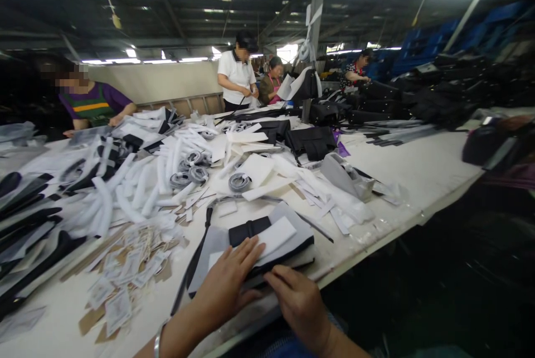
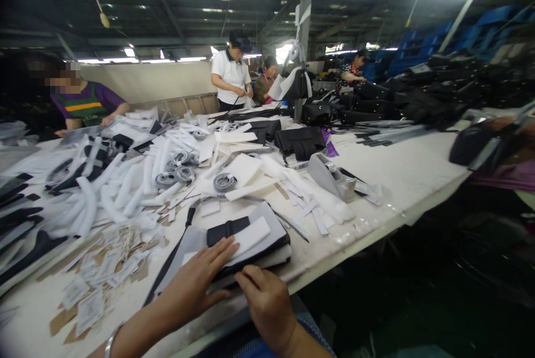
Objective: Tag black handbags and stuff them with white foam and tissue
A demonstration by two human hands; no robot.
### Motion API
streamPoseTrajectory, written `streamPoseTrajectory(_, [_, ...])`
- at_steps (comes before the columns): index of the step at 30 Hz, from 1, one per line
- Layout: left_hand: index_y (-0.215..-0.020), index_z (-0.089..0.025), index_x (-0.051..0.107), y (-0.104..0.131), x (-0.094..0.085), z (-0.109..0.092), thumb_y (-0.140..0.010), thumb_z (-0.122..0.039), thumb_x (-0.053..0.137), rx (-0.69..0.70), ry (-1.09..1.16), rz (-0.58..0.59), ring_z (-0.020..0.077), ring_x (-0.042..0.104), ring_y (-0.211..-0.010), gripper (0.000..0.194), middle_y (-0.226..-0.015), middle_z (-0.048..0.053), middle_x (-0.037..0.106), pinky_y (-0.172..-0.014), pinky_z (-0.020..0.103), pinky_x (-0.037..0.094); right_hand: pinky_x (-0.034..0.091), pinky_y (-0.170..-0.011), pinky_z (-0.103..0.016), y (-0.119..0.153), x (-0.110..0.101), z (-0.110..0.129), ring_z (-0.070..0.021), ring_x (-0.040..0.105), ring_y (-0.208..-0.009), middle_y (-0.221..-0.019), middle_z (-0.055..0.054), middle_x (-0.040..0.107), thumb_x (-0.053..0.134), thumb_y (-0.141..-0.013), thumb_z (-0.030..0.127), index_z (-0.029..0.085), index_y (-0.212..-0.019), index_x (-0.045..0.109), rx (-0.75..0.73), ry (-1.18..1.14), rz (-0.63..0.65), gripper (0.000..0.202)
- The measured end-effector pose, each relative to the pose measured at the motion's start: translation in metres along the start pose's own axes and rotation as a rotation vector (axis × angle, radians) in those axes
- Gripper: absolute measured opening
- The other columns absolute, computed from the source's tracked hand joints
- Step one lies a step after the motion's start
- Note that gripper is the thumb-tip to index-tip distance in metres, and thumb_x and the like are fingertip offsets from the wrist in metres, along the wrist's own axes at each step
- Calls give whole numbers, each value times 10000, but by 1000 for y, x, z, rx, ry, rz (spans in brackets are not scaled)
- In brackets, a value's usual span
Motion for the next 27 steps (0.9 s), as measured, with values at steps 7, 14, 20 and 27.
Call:
streamPoseTrajectory(7, [-1510,-265,328,4,30,-4,-898,-93,545,75,-333,-215,280,422,-1408,672,-1571,79,370,-1064,505,479,529,-988,-353,-13,-42,-8,-198,649,-1133,-1237,-60,707,511,-966,71,166,-1331,593,-270,-34,176,385])
streamPoseTrajectory(14, [-1510,-250,344,7,30,-13,-860,-11,450,75,-508,-257,265,418,-1413,700,-1570,58,372,-1050,486,489,459,-1090,-500,-41,-35,-62,-253,615,-1218,-1314,-68,664,459,-1013,147,169,-1347,586,-377,114,342,358])
streamPoseTrajectory(20, [-1395,-156,498,-13,25,-41,-870,-158,464,16,-444,-255,295,337,-1456,526,-1576,107,364,-1099,571,403,498,-1057,-466,-17,-21,-73,-219,627,-1206,-1277,-61,687,392,-1036,141,185,-1314,613,-297,81,260,357])
streamPoseTrajectory(27, [-1438,-211,470,-27,45,-42,-1010,-297,400,50,-530,-483,220,513,-1328,442,-1444,48,563,-1050,467,438,450,-1113,-469,-22,-29,-67,-222,626,-1205,-1275,-60,690,431,-995,105,162,-1295,617,-293,72,247,358])
Point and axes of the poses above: each hand's wrist, its own y-axis away from the middle knuckle, its own x-axis out of the palm, z = x × y, the point moved 3 cm from there along -y, towards the middle knuckle
